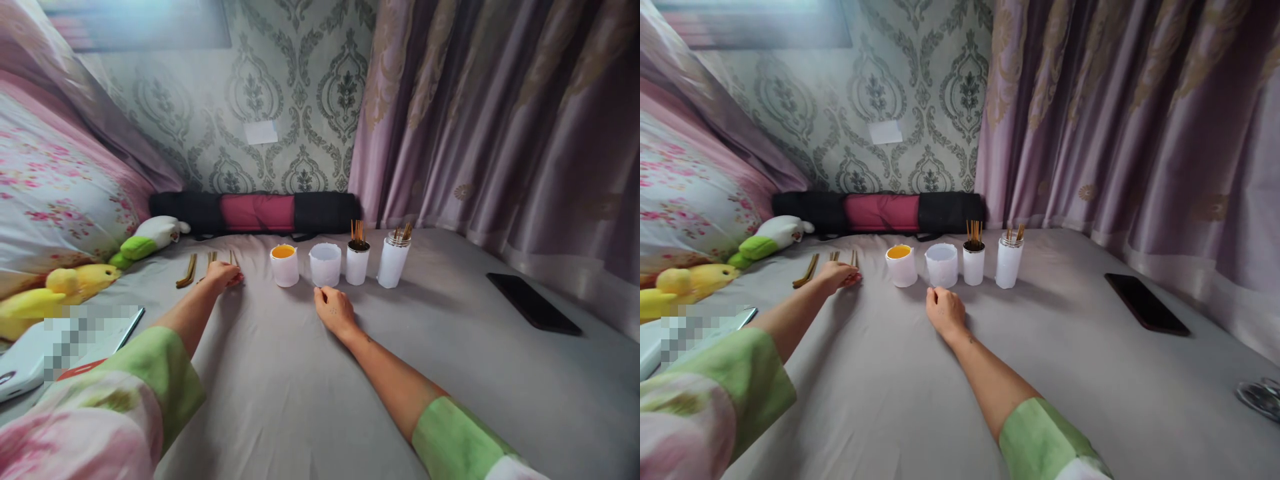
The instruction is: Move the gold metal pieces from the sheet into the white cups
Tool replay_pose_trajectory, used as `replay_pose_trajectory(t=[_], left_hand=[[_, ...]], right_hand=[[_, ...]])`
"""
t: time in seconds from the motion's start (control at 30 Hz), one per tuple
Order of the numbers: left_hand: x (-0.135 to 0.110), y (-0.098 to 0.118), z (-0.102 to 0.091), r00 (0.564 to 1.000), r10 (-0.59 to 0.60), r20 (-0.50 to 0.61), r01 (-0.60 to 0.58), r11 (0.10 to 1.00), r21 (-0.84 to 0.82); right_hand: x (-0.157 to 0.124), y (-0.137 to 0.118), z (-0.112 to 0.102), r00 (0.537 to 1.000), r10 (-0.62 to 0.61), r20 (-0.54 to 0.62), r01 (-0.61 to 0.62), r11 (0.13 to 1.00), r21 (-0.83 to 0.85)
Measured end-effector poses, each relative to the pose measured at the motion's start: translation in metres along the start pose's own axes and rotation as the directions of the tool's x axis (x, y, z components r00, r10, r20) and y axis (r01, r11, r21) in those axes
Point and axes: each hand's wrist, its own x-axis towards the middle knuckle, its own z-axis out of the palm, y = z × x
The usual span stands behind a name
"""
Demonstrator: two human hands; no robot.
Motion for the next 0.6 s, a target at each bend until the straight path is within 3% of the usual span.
replay_pose_trajectory(t=[0.1,0.23,0.43,0.6], left_hand=[[-0.004,0.001,0.006,0.995,-0.065,0.078,0.088,0.934,-0.347],[-0.013,0.001,0.014,0.984,-0.096,0.15,0.172,0.74,-0.65],[-0.03,0.002,0.023,0.965,-0.095,0.245,0.26,0.481,-0.837],[-0.041,0.002,0.027,0.957,-0.09,0.277,0.29,0.37,-0.882]], right_hand=[[0.0,0.0,0.0,1.0,0.003,0.005,-0.003,1.0,-0.002],[0.0,-0.001,-0.001,1.0,0.005,0.008,-0.005,1.0,0.003],[0.0,-0.001,-0.002,1.0,0.0,0.007,0.0,1.0,0.022],[0.001,0.0,-0.001,1.0,-0.003,0.001,0.003,0.999,0.033]])
